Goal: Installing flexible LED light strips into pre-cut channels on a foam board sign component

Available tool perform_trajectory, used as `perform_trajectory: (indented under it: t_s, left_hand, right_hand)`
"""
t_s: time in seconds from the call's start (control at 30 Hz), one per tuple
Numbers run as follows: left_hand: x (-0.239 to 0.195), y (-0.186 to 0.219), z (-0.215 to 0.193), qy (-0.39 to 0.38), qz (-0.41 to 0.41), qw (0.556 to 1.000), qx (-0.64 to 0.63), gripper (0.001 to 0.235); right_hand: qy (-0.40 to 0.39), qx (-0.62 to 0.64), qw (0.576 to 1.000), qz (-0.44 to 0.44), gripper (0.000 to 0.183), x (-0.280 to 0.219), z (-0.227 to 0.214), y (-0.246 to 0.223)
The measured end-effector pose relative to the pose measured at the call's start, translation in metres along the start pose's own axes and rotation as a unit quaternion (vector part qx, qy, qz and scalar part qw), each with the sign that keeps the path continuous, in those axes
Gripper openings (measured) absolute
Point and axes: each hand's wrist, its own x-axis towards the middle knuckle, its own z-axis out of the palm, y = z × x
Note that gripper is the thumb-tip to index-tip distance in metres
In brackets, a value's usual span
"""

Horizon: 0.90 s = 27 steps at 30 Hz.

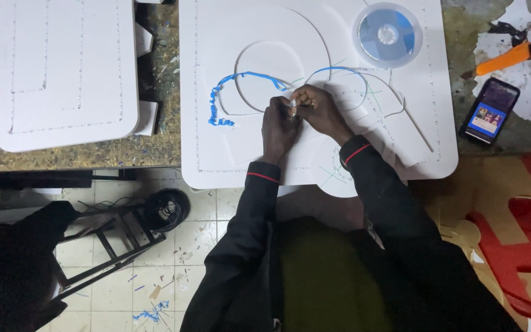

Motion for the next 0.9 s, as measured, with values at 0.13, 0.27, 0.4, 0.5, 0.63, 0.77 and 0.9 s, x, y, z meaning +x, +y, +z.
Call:
perform_trajectory:
  t_s: [0.13, 0.27, 0.4, 0.5, 0.63, 0.77, 0.9]
  left_hand:
    - [-0.004, 0.000, 0.003, 0.014, -0.003, 1.000, 0.015, 0.038]
    - [-0.003, -0.009, 0.009, 0.042, 0.036, 0.998, 0.027, 0.030]
    - [-0.002, -0.019, 0.018, 0.079, 0.083, 0.993, 0.039, 0.024]
    - [-0.005, -0.012, 0.011, 0.077, 0.090, 0.993, 0.009, 0.028]
    - [-0.004, -0.019, 0.009, 0.068, 0.100, 0.993, 0.005, 0.021]
    - [-0.005, -0.022, 0.003, 0.038, 0.128, 0.991, -0.003, 0.010]
    - [-0.009, -0.015, -0.007, 0.013, 0.141, 0.990, -0.008, 0.009]
  right_hand:
    - [0.000, 0.015, 1.000, 0.008, 0.031, -0.003, -0.001, 0.004]
    - [0.001, 0.024, 1.000, 0.008, 0.029, -0.001, -0.003, 0.011]
    - [0.013, 0.036, 0.999, 0.016, 0.027, -0.004, -0.002, 0.020]
    - [0.024, 0.040, 0.999, 0.017, 0.027, -0.005, -0.001, 0.027]
    - [0.034, 0.036, 0.999, 0.009, 0.025, -0.008, -0.002, 0.016]
    - [0.043, 0.016, 0.999, -0.003, 0.025, -0.010, -0.001, 0.013]
    - [0.055, -0.022, 0.998, -0.014, 0.025, -0.014, 0.000, 0.005]
